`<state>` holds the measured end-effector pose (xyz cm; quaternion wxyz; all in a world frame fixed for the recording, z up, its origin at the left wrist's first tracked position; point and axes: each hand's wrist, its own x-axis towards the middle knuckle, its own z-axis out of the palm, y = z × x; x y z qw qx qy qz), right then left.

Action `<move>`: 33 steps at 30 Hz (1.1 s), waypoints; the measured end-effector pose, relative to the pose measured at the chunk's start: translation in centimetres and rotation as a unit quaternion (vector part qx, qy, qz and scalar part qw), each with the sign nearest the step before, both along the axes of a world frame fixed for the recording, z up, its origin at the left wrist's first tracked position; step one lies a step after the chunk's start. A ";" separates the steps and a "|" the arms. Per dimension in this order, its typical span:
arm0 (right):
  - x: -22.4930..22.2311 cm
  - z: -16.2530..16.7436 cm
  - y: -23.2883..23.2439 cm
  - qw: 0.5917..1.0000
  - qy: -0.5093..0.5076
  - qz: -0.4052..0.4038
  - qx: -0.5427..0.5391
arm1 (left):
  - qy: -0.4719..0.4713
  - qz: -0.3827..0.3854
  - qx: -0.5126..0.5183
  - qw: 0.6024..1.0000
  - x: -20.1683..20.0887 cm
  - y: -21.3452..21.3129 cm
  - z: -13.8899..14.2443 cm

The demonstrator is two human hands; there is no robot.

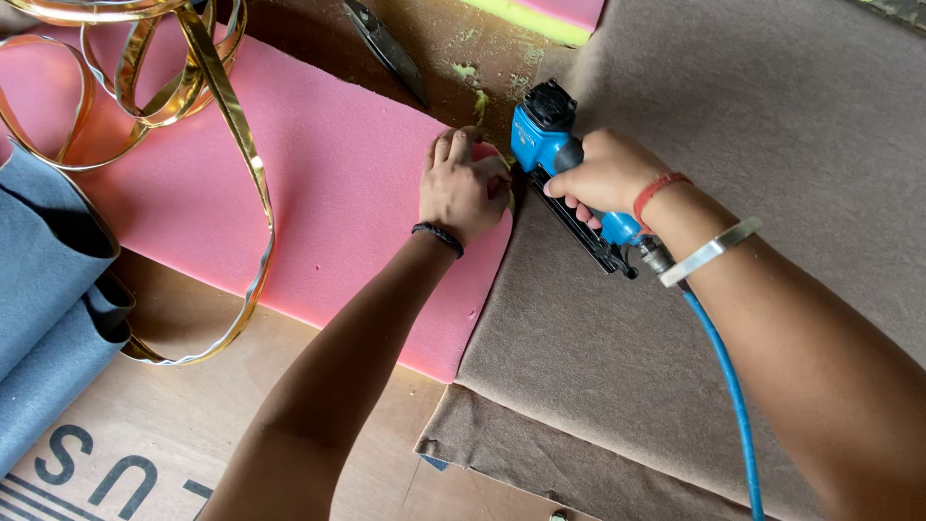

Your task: The person stretches brown fabric over a plywood panel with pink foam and staples it in place using a pneumatic nail gun. They pull the fabric taut around the edges and corners, press it flat, and staple along the sides while working on the brick floor of a workshop.

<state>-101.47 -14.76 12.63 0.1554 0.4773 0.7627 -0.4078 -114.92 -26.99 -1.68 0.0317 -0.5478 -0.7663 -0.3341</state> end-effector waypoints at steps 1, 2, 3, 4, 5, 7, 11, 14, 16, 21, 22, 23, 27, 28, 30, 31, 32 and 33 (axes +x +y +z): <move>-0.7 0.1 0.2 1.000 -0.005 0.001 -0.004 | -0.010 0.005 0.011 1.000 0.0 -0.1 0.2; -1.2 0.0 0.3 1.000 -0.012 0.001 -0.010 | -0.010 0.007 0.008 1.000 0.0 -0.2 0.3; -1.6 0.0 0.3 1.000 -0.018 -0.001 -0.016 | -0.010 0.008 0.005 1.000 0.1 -0.2 0.4; -2.0 0.0 0.3 0.999 -0.033 -0.003 -0.010 | -0.010 0.009 0.003 1.000 0.1 -0.3 0.6; -2.4 -0.1 0.4 0.999 -0.046 -0.004 -0.005 | -0.015 0.011 0.002 1.000 0.1 -0.3 0.6; -3.0 -0.2 0.2 0.998 -0.068 0.005 0.012 | -0.026 0.013 -0.001 1.000 0.1 -0.4 0.7; -3.0 0.1 -0.4 0.998 -0.062 -0.002 0.018 | -0.028 0.014 0.002 1.000 -0.1 -0.6 0.6; -0.6 0.9 -1.3 0.997 0.020 -0.069 -0.010 | -0.027 0.005 -0.023 0.999 -0.3 -0.3 0.8; 2.5 1.8 -1.9 0.993 0.072 -0.097 -0.016 | -0.028 0.007 -0.089 0.996 -0.1 -0.1 1.2; 8.9 2.0 -3.6 0.997 0.056 -0.023 0.053 | -0.017 0.042 -0.231 0.972 3.0 -2.2 2.8; 9.3 1.8 -3.9 0.997 0.035 -0.003 0.073 | -0.015 0.056 -0.291 0.955 3.8 -3.1 3.1; 9.5 1.6 -4.2 0.996 0.015 0.016 0.092 | -0.045 0.064 -0.303 0.950 4.2 -4.0 3.4; 8.6 1.1 -5.2 0.997 0.038 0.048 0.055 | -0.097 0.071 -0.372 0.921 4.2 -5.6 4.6; 8.1 1.0 -5.4 0.997 0.040 0.056 0.044 | -0.093 0.067 -0.394 0.912 3.8 -5.6 4.7; 6.8 0.9 -5.5 0.996 0.048 0.074 0.023 | -0.075 0.052 -0.346 0.934 2.7 -5.7 4.5; 6.2 0.8 -5.6 0.995 0.026 0.090 0.037 | -0.066 0.044 -0.323 0.943 2.2 -5.9 4.2; 5.7 0.8 -5.6 0.993 0.004 0.105 0.051 | -0.073 0.045 -0.295 0.952 1.8 -6.0 3.8; 5.2 0.8 -5.5 0.991 -0.018 0.120 0.064 | -0.079 0.046 -0.268 0.959 1.4 -6.1 3.2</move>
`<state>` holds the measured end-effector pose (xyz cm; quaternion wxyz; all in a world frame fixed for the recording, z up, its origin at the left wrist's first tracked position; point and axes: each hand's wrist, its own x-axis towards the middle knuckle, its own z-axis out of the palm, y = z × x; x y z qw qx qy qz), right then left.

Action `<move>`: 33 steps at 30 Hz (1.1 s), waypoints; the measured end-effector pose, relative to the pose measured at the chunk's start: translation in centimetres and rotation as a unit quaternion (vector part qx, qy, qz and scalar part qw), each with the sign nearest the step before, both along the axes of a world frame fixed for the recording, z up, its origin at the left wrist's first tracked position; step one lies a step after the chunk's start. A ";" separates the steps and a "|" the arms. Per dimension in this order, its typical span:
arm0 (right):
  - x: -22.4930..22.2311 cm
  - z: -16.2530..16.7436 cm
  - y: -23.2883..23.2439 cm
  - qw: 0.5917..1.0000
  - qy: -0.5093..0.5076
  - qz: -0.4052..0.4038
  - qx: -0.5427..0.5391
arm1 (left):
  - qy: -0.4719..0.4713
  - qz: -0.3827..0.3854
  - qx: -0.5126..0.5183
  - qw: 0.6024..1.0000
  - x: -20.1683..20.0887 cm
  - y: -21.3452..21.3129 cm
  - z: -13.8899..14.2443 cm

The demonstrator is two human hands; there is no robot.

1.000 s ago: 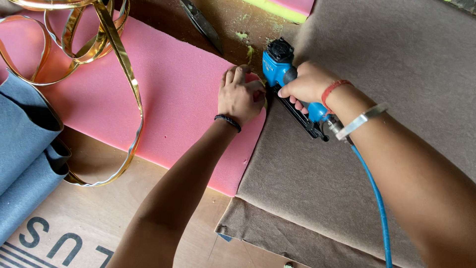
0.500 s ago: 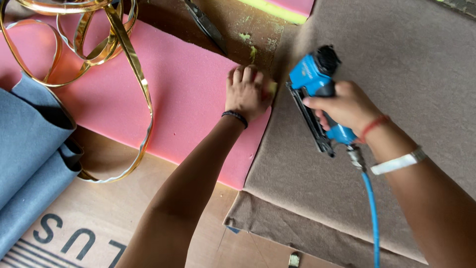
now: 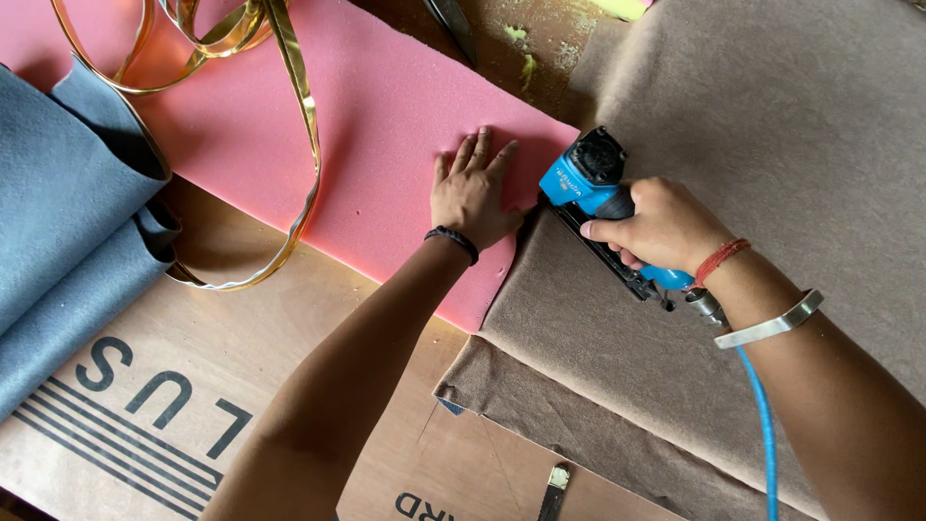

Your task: The person stretches brown fabric over a plywood panel with pink foam and staples it in place using a pneumatic nail gun. They pull the fabric taut around the edges and corners, press it flat, and staple along the sides while working on the brick floor of a workshop.

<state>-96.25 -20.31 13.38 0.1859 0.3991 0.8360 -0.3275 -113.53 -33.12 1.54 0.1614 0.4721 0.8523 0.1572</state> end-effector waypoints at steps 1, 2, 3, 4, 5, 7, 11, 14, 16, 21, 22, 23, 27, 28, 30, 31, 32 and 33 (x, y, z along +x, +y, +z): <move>-0.4 0.0 0.0 1.000 -0.008 0.004 -0.004 | -0.004 0.004 0.027 1.000 -0.2 -0.1 -0.6; -0.7 0.0 0.0 1.000 -0.017 0.009 -0.009 | -0.018 0.009 0.047 0.999 -0.4 -0.2 -1.1; -1.0 0.0 -0.2 1.000 -0.024 0.012 -0.014 | -0.031 0.013 0.067 0.997 -0.6 -0.3 -1.7; -1.2 0.0 -0.5 0.999 -0.030 0.007 -0.026 | -0.043 0.014 0.088 0.995 -0.7 -0.4 -2.1; -1.4 -0.1 -0.6 0.999 -0.036 0.004 -0.038 | -0.044 0.019 0.095 0.994 -0.8 -0.3 -2.5; -2.0 -0.2 -1.1 0.998 -0.042 0.007 -0.047 | -0.046 0.031 0.106 0.993 -0.8 -0.2 -2.9; -3.0 -0.7 -1.8 0.998 -0.065 0.010 -0.024 | -0.065 0.053 0.125 0.989 -0.6 -0.1 -3.4; -3.8 -1.2 -2.0 0.995 -0.098 0.013 -0.007 | -0.055 0.041 0.113 0.991 -0.7 -0.2 -3.6; -4.2 -1.5 -2.1 0.994 -0.113 0.008 -0.007 | -0.040 0.026 0.099 0.994 -0.7 -0.5 -3.3; -4.0 -1.5 -2.3 0.994 -0.111 -0.010 -0.003 | -0.004 0.016 0.033 0.999 1.1 -2.6 -0.5; -3.7 -1.3 -2.4 0.995 -0.090 -0.022 -0.024 | -0.008 0.027 -0.005 1.000 1.9 -3.5 0.2; -3.3 -1.2 -2.6 0.996 -0.069 -0.036 -0.045 | -0.011 0.032 -0.023 0.999 2.7 -4.7 0.8; -1.2 -0.6 -3.3 0.996 -0.041 -0.064 -0.054 | -0.028 0.034 -0.088 0.995 3.6 -6.9 1.6; -1.0 -0.6 -3.5 0.996 -0.047 -0.057 -0.052 | -0.035 0.033 -0.102 0.994 3.4 -7.0 1.3; -0.5 -0.6 -4.0 0.996 -0.056 -0.045 -0.048 | 0.012 0.019 -0.053 0.998 2.7 -7.1 0.4; -0.4 -0.7 -4.2 0.996 -0.060 -0.038 -0.048 | 0.036 0.011 -0.027 0.999 2.4 -7.2 -0.1; -0.3 -0.7 -4.4 0.996 -0.062 -0.033 -0.048 | 0.024 0.020 0.001 1.000 2.2 -7.4 -0.7; -0.3 -0.8 -4.5 0.996 -0.065 -0.028 -0.048 | 0.011 0.028 0.029 0.999 1.9 -7.5 -1.2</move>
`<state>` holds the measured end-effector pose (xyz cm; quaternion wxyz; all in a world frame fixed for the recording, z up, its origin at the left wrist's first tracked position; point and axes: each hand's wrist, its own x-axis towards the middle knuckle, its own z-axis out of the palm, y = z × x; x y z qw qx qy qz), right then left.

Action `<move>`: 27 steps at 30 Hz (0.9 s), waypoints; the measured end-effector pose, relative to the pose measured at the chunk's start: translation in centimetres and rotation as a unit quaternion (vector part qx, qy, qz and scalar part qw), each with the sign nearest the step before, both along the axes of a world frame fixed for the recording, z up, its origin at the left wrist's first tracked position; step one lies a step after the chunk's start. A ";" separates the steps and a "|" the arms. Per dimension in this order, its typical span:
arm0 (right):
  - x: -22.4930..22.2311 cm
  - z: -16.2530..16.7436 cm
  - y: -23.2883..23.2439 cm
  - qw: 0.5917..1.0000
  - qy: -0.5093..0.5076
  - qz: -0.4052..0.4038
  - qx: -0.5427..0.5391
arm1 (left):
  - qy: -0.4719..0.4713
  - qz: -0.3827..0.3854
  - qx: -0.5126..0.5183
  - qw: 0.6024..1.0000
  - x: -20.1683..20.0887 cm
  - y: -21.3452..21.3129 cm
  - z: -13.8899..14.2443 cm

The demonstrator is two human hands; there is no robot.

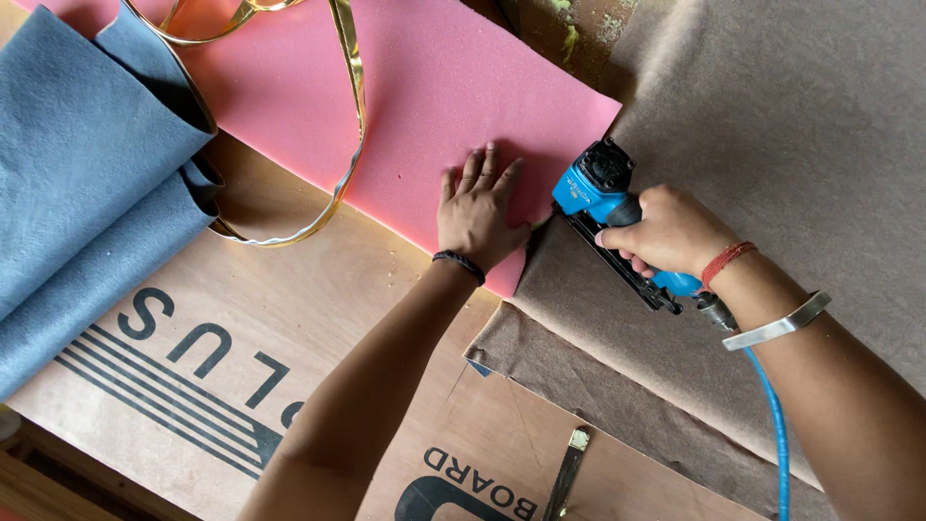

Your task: The person stretches brown fabric over a plywood panel with pink foam and staples it in place using a pneumatic nail gun. They pull the fabric taut around the edges and corners, press it flat, and staple along the sides while working on the brick floor of a workshop.

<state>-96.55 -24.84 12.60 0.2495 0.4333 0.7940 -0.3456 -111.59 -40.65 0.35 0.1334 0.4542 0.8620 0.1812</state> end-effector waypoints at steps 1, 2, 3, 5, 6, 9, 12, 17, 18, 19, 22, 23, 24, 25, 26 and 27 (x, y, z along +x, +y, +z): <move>0.0 0.0 -0.2 1.000 -0.001 0.001 -0.009 | -0.013 0.008 0.028 1.000 -0.1 -0.1 -0.5; 0.0 0.0 -0.4 1.000 -0.003 0.001 -0.018 | -0.017 0.012 0.041 0.999 -0.1 -0.2 -0.9; -0.1 0.0 -0.6 1.000 -0.004 0.003 -0.026 | -0.021 0.018 0.056 0.998 -0.1 -0.2 -1.3; -0.3 -0.2 -1.3 0.999 0.000 0.026 -0.026 | -0.025 0.025 0.077 0.996 0.0 -0.3 -1.9; -0.5 -0.3 -1.7 0.999 0.003 0.038 -0.025 | -0.025 0.027 0.085 0.996 0.0 -0.3 -2.2; -1.4 -0.6 -2.7 0.997 -0.054 0.053 0.014 | -0.023 0.028 0.091 0.995 0.0 -0.2 -2.7; -2.1 -0.8 -3.3 0.995 -0.074 0.058 0.021 | -0.022 0.023 0.079 0.996 -0.1 -0.4 -2.0; -1.8 -0.4 -3.5 0.999 -0.046 0.021 0.012 | -0.026 0.012 -0.027 0.999 1.5 -1.9 1.8; -1.5 -0.2 -3.6 1.000 -0.020 0.008 -0.010 | -0.056 0.012 -0.087 0.995 2.6 -2.7 2.6; -1.1 0.1 -3.7 1.000 -0.019 0.007 -0.013 | -0.084 0.013 -0.146 0.986 3.3 -3.3 3.2; -0.1 0.7 -4.2 0.999 -0.025 0.016 -0.010 | -0.080 0.015 -0.132 0.988 3.7 -4.4 3.6; 0.2 1.0 -4.4 0.999 -0.034 0.024 -0.002 | -0.070 0.008 -0.119 0.990 3.5 -4.6 3.4; 0.5 1.2 -4.8 0.999 -0.044 0.031 0.005 | -0.061 0.001 -0.107 0.992 3.1 -4.7 2.9; 0.6 1.3 -5.1 0.999 -0.039 0.031 -0.005 | -0.051 -0.005 -0.095 0.994 2.8 -4.8 2.4; 0.6 1.3 -5.5 0.999 -0.032 0.031 -0.014 | -0.043 -0.007 -0.080 0.996 2.7 -5.0 1.9; 0.6 1.3 -5.8 0.999 -0.024 0.029 -0.021 | -0.034 -0.010 -0.064 0.997 2.6 -5.0 1.4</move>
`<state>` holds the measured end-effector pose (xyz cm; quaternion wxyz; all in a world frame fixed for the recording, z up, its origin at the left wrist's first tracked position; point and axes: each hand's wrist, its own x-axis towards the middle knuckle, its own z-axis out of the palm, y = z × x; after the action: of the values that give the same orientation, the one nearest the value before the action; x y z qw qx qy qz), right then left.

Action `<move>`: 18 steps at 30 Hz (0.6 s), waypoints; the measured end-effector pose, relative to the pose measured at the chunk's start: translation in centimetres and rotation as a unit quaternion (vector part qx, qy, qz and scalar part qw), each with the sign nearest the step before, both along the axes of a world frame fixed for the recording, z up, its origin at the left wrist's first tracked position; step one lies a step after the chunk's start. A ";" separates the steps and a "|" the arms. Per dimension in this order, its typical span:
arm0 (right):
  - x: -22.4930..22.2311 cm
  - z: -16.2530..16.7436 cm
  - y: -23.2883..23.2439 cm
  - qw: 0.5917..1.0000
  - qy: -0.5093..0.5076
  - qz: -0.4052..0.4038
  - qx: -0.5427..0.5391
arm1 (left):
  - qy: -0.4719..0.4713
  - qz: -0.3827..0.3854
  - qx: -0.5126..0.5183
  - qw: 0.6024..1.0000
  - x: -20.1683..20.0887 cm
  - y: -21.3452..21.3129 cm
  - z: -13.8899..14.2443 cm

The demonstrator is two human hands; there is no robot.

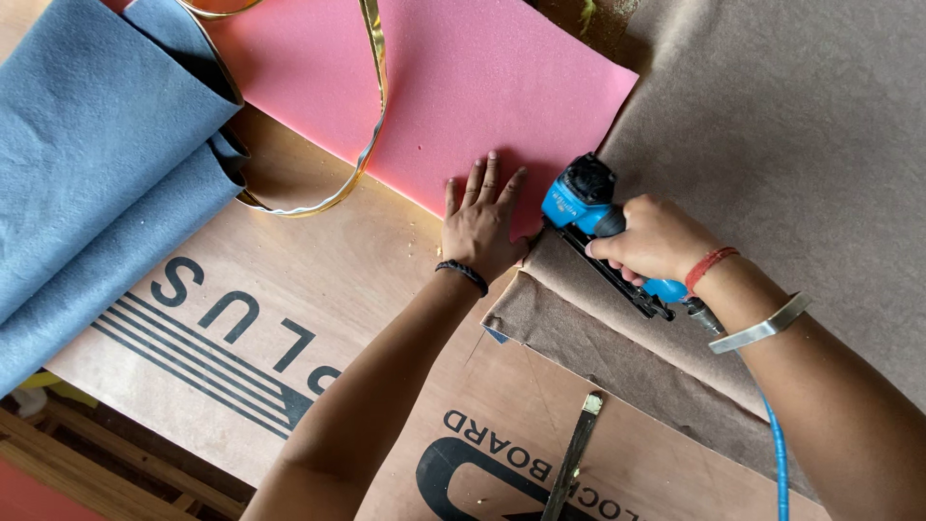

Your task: The person stretches brown fabric over a plywood panel with pink foam and staples it in place using a pneumatic nail gun. They pull the fabric taut around the edges and corners, press it flat, and staple along the sides while working on the brick floor of a workshop.

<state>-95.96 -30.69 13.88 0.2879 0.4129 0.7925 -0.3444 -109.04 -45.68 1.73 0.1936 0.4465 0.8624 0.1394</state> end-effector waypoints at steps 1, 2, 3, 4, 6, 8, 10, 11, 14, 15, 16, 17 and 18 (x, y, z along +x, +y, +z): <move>0.0 0.0 -0.3 1.000 -0.016 0.014 0.002 | 0.008 -0.004 0.016 1.000 -0.2 0.0 -0.4; -0.2 0.0 -0.5 0.999 -0.032 0.027 0.005 | -0.001 -0.004 0.018 1.000 -0.4 0.0 -0.8; -0.3 0.0 -0.7 0.998 -0.050 0.041 0.007 | -0.011 -0.003 0.018 1.000 -0.6 0.1 -1.1; -0.4 0.0 -0.8 0.998 -0.052 0.043 0.003 | -0.022 -0.001 0.016 1.000 -0.7 0.1 -1.3; -0.8 -0.1 -1.2 0.998 -0.051 0.049 -0.003 | -0.029 -0.004 0.039 0.999 -0.9 -0.1 -1.5; -1.2 -0.2 -1.7 0.997 -0.052 0.048 -0.002 | -0.028 -0.004 0.050 0.998 -1.1 -0.3 -1.6; -1.5 -0.3 -2.1 0.997 -0.065 0.050 0.006 | -0.019 -0.002 0.049 0.999 -1.1 -0.5 -1.7; -1.6 -0.3 -2.3 0.996 -0.077 0.053 0.014 | -0.018 -0.002 0.051 0.999 -1.1 -0.6 -1.7; -1.7 -0.6 -2.7 0.994 -0.089 0.049 0.037 | -0.021 -0.002 0.058 0.998 -0.8 -0.5 -1.8; -1.7 -0.8 -2.7 0.994 -0.089 0.046 0.044 | -0.023 0.000 0.062 0.998 -0.7 -0.4 -1.9; -1.4 -0.9 -2.7 0.994 -0.088 0.049 0.050 | -0.025 0.003 0.066 0.997 -0.5 -0.4 -1.9; -1.1 -1.0 -2.7 0.993 -0.086 0.053 0.056 | -0.019 0.001 0.067 0.998 -0.4 -0.4 -1.9; -0.8 -1.2 -2.7 0.993 -0.083 0.056 0.062 | -0.012 -0.001 0.069 0.998 -0.4 -0.5 -1.9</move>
<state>-96.71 -33.37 12.71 0.3454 0.4120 0.8076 -0.2423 -109.49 -46.19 -0.22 0.1728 0.4583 0.8478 0.2035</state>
